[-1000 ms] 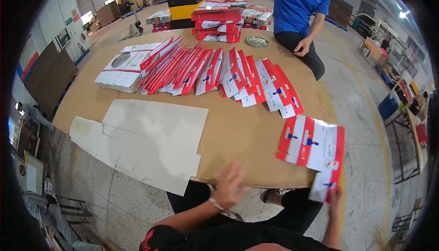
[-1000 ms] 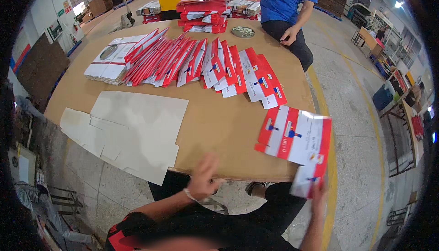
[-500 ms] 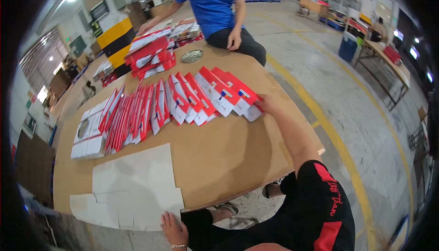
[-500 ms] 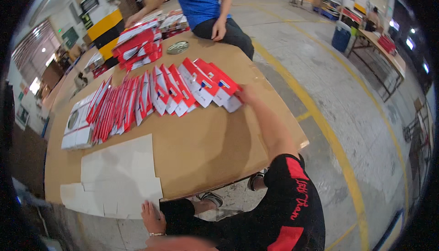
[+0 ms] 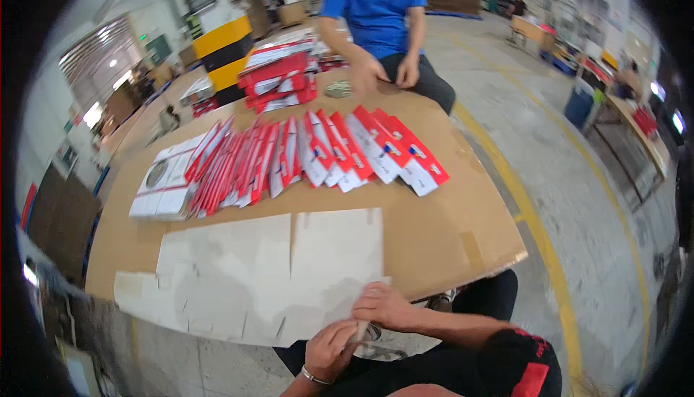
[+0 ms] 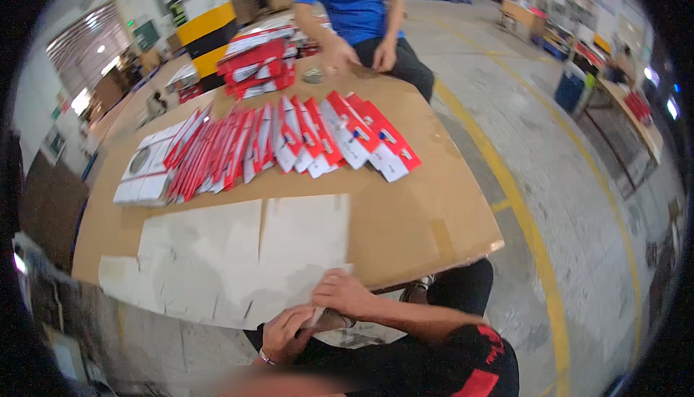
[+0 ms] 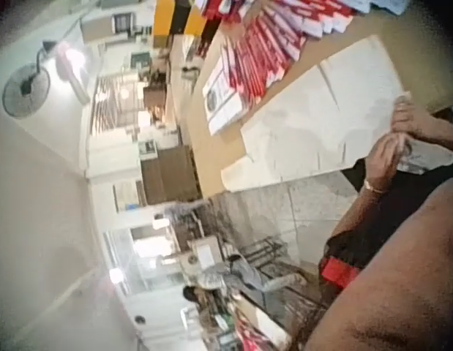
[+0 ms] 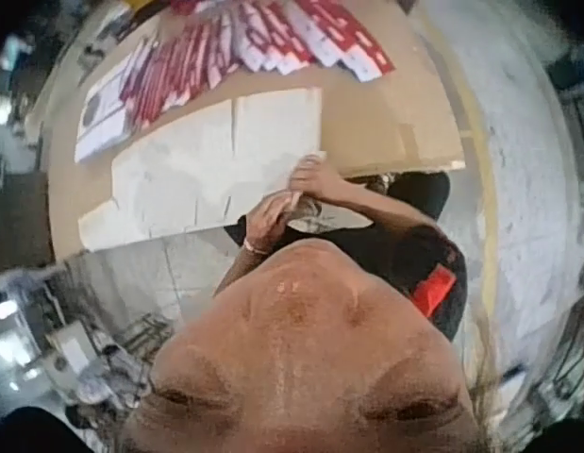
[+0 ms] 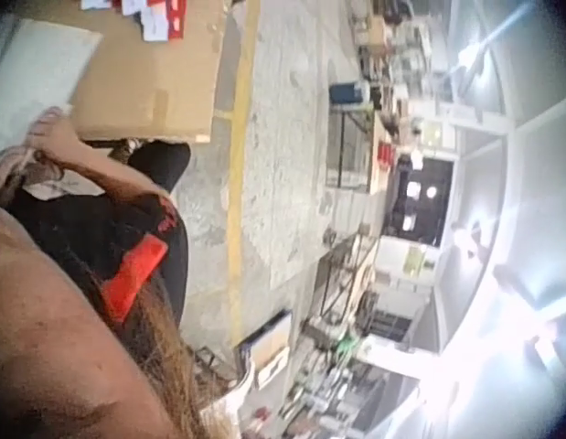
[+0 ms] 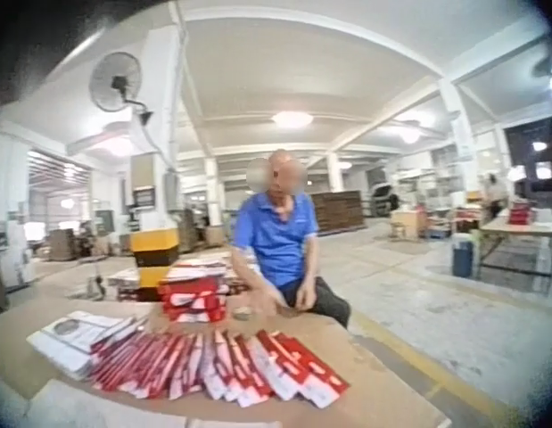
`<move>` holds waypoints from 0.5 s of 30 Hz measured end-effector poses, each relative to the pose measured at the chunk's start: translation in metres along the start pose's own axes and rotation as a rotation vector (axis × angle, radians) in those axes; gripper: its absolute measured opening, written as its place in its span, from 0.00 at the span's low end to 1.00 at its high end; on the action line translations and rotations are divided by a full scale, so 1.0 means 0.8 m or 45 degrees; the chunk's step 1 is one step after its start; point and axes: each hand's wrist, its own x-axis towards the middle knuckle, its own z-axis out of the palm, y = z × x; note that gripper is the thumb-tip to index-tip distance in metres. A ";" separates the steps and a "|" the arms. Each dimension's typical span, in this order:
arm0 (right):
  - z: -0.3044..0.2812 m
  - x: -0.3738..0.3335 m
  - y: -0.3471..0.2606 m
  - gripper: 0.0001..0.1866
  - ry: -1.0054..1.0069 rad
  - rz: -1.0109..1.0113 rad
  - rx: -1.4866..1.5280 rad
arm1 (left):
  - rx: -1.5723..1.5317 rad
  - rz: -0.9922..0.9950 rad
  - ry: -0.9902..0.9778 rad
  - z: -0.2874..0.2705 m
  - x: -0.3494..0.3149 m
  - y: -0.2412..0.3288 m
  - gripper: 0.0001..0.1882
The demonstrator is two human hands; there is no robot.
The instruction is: The person is manually folding and assembling paper-based packaging materials on a workbench in a factory setting.
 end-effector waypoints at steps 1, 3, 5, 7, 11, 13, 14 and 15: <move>-0.012 -0.021 0.003 0.12 0.082 0.110 -0.021 | 0.132 -0.044 -0.121 -0.004 0.009 -0.001 0.27; -0.046 -0.065 0.007 0.14 0.172 0.345 -0.164 | 0.319 -0.179 -0.311 -0.008 -0.005 -0.022 0.47; -0.076 -0.111 0.005 0.19 0.194 0.575 -0.111 | 0.448 -0.162 -0.308 -0.004 -0.022 -0.058 0.42; -0.113 -0.131 -0.019 0.16 0.242 0.746 0.109 | 0.475 -0.148 -0.290 0.023 -0.037 -0.101 0.39; -0.137 -0.196 -0.023 0.10 0.472 0.893 0.078 | 0.234 -0.056 -0.389 0.042 0.005 -0.111 0.25; -0.136 -0.229 -0.020 0.11 0.694 0.972 -0.072 | 0.003 0.062 -0.389 0.059 0.019 -0.107 0.16; -0.135 -0.238 -0.023 0.11 0.691 0.964 -0.070 | 0.007 0.058 -0.382 0.072 0.022 -0.110 0.16; -0.134 -0.243 -0.025 0.09 0.639 0.969 -0.215 | -0.079 -0.141 -0.354 0.084 0.022 -0.112 0.15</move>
